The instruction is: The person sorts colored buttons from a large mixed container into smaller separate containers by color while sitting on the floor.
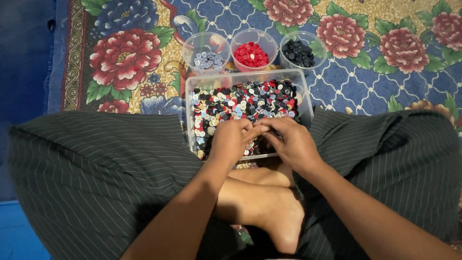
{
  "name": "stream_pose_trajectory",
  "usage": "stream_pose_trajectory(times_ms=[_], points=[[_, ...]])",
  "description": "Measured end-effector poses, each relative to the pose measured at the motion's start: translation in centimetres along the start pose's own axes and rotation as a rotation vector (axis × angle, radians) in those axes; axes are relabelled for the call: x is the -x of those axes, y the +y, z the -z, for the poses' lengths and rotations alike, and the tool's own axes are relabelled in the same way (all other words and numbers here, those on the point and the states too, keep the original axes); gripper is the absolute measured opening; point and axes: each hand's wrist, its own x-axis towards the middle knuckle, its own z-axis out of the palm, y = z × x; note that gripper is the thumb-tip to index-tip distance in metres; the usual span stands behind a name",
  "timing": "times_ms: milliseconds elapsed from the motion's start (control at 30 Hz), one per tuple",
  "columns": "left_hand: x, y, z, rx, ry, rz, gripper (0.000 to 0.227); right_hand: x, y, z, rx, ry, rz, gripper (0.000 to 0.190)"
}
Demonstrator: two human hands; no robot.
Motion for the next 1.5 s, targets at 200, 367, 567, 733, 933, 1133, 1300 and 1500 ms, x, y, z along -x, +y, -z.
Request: stream_pose_trajectory(times_ms=[200,367,567,733,933,1133,1300,1500], points=[[0.9,1.2,0.9,0.104,-0.015,0.061,0.028,0.1,0.3,0.1,0.051,-0.004,-0.054,0.022],[-0.3,0.1,-0.6,0.056,-0.02,0.077,0.037,0.6,-0.3,0.7,0.069,-0.023,-0.095,0.018],[-0.7,1.0,-0.7,0.02,-0.031,0.169,0.026,0.8,0.4,0.4,0.128,-0.013,-0.107,0.014],[-1.1,-0.3,-1.2,-0.016,-0.003,0.156,0.022,0.9,1.0,0.1,0.191,-0.004,-0.064,0.013],[0.1,0.2,-0.3,-0.111,0.057,0.053,0.019,0.8,2.3,-0.6,0.208,0.051,-0.08,0.023],[-0.8,-1.0,-1.2,-0.236,0.053,-0.031,0.02,0.3,2.0,-0.6,0.161,0.042,-0.145,0.029],[-0.7,-0.6,-1.0,-0.259,0.079,-0.167,0.016,0.3,2.1,-0.9,0.215,0.055,-0.138,0.024],[0.3,0.5,-0.1,-0.195,0.186,-0.194,0.027,-0.2,3.4,-1.1,0.24,0.077,-0.182,0.029]])
